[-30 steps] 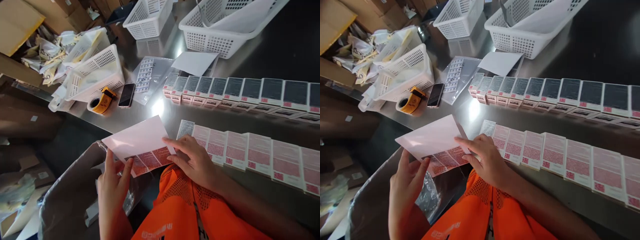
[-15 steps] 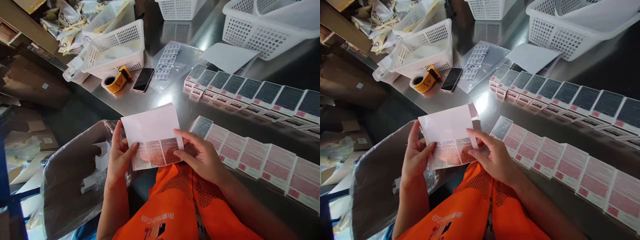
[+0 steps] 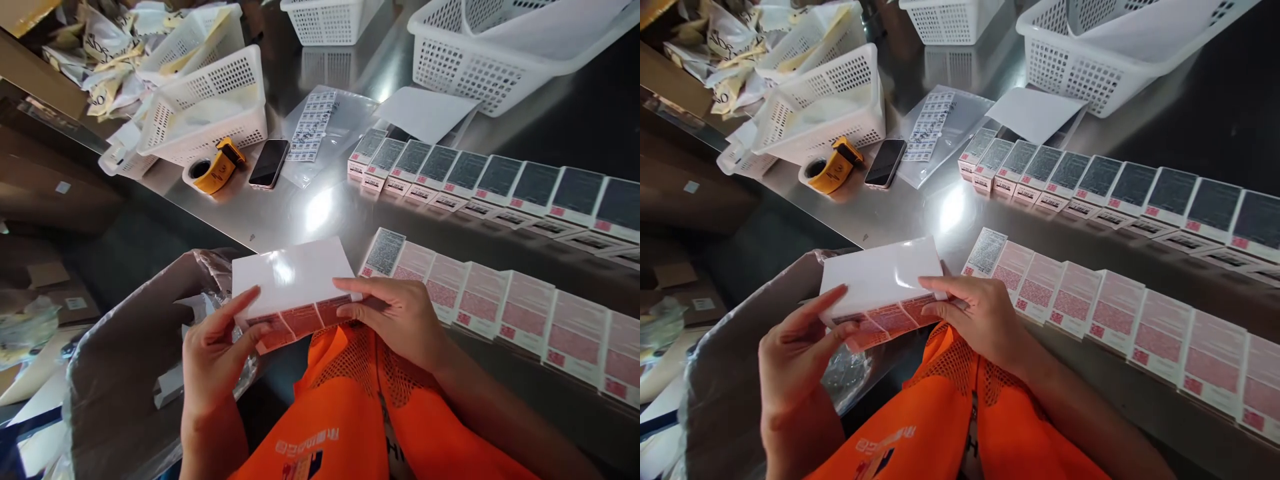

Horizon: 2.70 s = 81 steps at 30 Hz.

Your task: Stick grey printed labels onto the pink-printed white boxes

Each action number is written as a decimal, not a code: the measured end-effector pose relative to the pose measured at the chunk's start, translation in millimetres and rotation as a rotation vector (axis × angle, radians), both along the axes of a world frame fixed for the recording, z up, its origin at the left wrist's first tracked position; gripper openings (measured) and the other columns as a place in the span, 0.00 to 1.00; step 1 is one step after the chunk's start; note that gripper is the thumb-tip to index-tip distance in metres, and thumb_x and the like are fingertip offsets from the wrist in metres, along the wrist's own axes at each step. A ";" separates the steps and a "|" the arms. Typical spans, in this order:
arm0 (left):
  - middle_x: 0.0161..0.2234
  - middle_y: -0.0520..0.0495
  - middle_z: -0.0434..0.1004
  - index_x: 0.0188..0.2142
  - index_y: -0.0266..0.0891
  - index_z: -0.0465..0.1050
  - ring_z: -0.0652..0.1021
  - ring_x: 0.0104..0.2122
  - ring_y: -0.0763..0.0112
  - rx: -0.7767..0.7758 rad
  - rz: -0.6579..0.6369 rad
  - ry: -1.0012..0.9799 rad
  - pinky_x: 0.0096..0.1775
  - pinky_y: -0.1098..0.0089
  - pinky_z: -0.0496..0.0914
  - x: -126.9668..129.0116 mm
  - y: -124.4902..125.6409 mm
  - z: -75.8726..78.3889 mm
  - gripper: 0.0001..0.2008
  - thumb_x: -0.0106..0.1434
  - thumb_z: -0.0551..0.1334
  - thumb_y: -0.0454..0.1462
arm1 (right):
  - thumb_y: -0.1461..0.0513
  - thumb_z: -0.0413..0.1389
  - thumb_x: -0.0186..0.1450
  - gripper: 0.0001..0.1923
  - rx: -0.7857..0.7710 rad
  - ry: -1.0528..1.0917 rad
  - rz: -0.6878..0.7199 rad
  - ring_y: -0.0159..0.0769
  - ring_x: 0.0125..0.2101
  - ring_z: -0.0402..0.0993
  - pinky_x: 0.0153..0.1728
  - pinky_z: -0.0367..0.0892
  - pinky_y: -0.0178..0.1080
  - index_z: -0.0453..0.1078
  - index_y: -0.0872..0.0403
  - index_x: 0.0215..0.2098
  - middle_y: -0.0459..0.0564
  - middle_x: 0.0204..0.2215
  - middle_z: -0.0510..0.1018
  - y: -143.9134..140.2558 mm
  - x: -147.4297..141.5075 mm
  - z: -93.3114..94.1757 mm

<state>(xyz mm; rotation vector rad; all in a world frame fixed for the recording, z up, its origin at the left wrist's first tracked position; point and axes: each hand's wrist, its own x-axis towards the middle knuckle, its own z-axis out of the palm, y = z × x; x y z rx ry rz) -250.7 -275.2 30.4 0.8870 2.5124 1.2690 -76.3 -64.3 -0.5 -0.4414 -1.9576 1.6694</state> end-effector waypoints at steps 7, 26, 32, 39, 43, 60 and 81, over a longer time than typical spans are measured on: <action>0.33 0.50 0.68 0.37 0.47 0.79 0.72 0.33 0.69 -0.190 -0.227 0.276 0.30 0.69 0.66 2.0 7.6 39.9 0.03 0.64 0.65 0.40 | 0.64 0.63 0.64 0.02 0.395 0.017 -0.157 0.37 0.34 0.73 0.37 0.71 0.41 0.78 0.50 0.34 0.50 0.33 0.76 -6.0 4.1 15.8; 0.25 0.56 0.77 0.32 0.41 0.74 0.75 0.23 0.72 -0.496 -0.760 0.353 0.26 0.70 0.59 12.6 100.2 33.7 0.05 0.66 0.61 0.36 | 0.66 0.62 0.63 0.06 -0.003 -0.100 -0.203 0.31 0.29 0.80 0.30 0.72 0.31 0.80 0.48 0.36 0.42 0.30 0.84 -4.8 10.3 0.4; 0.24 0.54 0.78 0.31 0.41 0.75 0.77 0.24 0.69 -0.544 -0.714 0.406 0.26 0.69 0.58 16.9 110.6 29.2 0.08 0.66 0.60 0.38 | 0.68 0.63 0.62 0.08 0.185 0.033 -0.367 0.33 0.32 0.77 0.32 0.72 0.35 0.81 0.49 0.37 0.47 0.32 0.79 -0.5 7.2 -6.8; 0.24 0.53 0.78 0.31 0.42 0.75 0.77 0.24 0.68 -0.527 -0.708 0.441 0.26 0.69 0.58 19.1 114.2 24.2 0.08 0.66 0.59 0.38 | 0.69 0.62 0.63 0.10 0.159 0.019 -0.404 0.33 0.32 0.77 0.32 0.72 0.36 0.80 0.47 0.33 0.46 0.32 0.80 -0.4 8.3 -7.9; 0.25 0.53 0.78 0.32 0.42 0.76 0.77 0.24 0.69 -0.508 -0.706 0.406 0.27 0.70 0.59 19.0 112.6 24.6 0.09 0.67 0.59 0.38 | 0.68 0.61 0.63 0.08 0.354 -0.023 -0.419 0.37 0.37 0.76 0.37 0.71 0.40 0.79 0.49 0.32 0.49 0.36 0.79 3.6 9.2 -8.5; 0.28 0.49 0.81 0.37 0.43 0.82 0.78 0.28 0.71 -0.529 -1.122 -0.095 0.31 0.74 0.66 -16.7 157.5 4.7 0.12 0.67 0.60 0.43 | 0.67 0.57 0.68 0.08 1.305 0.132 -0.245 0.31 0.46 0.74 0.41 0.65 0.41 0.74 0.50 0.33 0.43 0.41 0.83 -3.4 18.2 -38.4; 0.35 0.49 0.81 0.40 0.40 0.75 0.77 0.32 0.72 -0.564 -1.262 -0.023 0.35 0.73 0.67 -49.2 168.6 -1.5 0.10 0.67 0.54 0.34 | 0.62 0.57 0.67 0.09 1.055 0.286 -0.127 0.32 0.44 0.78 0.34 0.75 0.35 0.79 0.47 0.32 0.42 0.35 0.84 -50.6 29.8 4.5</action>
